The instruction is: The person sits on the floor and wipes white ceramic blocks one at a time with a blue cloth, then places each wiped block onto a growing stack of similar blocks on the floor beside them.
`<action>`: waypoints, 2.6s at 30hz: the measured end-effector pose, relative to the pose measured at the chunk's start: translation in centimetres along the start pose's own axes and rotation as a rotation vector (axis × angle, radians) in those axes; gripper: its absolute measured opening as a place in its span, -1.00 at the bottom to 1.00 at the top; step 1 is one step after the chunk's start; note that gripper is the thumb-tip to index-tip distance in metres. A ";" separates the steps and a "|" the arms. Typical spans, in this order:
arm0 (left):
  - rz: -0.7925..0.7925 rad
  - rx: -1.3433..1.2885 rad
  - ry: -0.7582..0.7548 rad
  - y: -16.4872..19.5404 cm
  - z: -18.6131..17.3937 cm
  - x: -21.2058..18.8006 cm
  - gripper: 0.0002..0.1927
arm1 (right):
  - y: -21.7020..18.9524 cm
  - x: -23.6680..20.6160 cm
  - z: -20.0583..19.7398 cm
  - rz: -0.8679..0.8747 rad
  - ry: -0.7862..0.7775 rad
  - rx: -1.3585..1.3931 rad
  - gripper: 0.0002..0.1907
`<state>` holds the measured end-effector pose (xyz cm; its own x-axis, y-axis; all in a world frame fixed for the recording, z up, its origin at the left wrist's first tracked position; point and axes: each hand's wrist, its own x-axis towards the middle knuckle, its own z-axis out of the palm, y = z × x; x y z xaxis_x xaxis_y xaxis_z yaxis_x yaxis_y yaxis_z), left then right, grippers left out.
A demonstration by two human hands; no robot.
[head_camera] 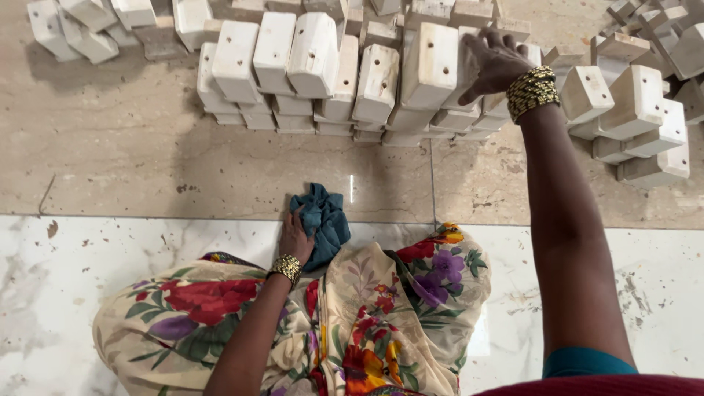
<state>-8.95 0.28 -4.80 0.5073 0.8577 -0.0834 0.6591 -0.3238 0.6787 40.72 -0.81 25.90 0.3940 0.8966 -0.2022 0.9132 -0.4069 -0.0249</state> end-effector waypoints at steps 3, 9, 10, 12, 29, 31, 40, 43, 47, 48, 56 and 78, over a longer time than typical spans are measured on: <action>0.016 -0.003 0.007 -0.2 0.2 0.1 -0.26 | -2.2 -0.2 -0.9 -0.302 0.120 0.301 0.11; 0.034 0.016 0.021 -0.7 0.6 0.2 -0.24 | -9.3 -0.3 -0.3 -0.396 0.153 0.140 -0.24; 0.029 -0.002 0.020 -0.7 0.6 0.2 -0.25 | -9.8 -0.3 -0.3 -0.344 0.142 0.107 -0.20; 0.029 -0.003 0.017 -0.8 0.7 0.1 -0.25 | -10.3 -0.1 -0.3 -0.243 0.115 0.039 -0.13; 0.060 -0.032 -0.014 1.4 -0.3 0.5 -0.23 | -15.6 4.5 8.4 -0.530 0.559 -0.497 -0.74; 0.059 -0.005 -0.029 1.5 -0.3 0.4 -0.19 | -14.9 4.3 8.1 -0.620 0.582 -0.486 -0.72; 0.066 -0.248 0.108 3.9 -2.6 0.7 -0.10 | -21.3 -5.3 15.0 -0.346 0.811 -0.143 -0.12; -0.048 -0.634 0.102 4.4 -4.1 -0.1 -0.10 | -24.9 -14.9 22.4 -0.323 0.706 0.404 -0.32; -0.274 -1.397 -0.189 4.0 -5.4 -1.8 -0.14 | -24.4 -18.6 23.5 -0.408 0.765 0.507 -0.43; -0.194 -1.847 -0.326 3.8 -5.6 -2.3 -0.16 | -23.6 -19.0 22.7 -0.262 0.533 0.740 -0.53; 0.336 -2.067 -1.211 9.0 -5.8 -2.2 -0.37 | -23.6 -20.7 19.4 -0.388 -0.782 2.003 -0.34; 0.407 -0.158 0.246 11.9 -11.8 16.7 -0.46 | -22.2 -14.4 26.1 -0.084 0.269 0.668 -0.25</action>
<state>0.78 15.44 10.52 0.5471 0.7494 0.3728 0.3331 -0.6036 0.7244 12.09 -9.27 3.81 0.4155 0.9067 0.0725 0.7169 -0.2774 -0.6396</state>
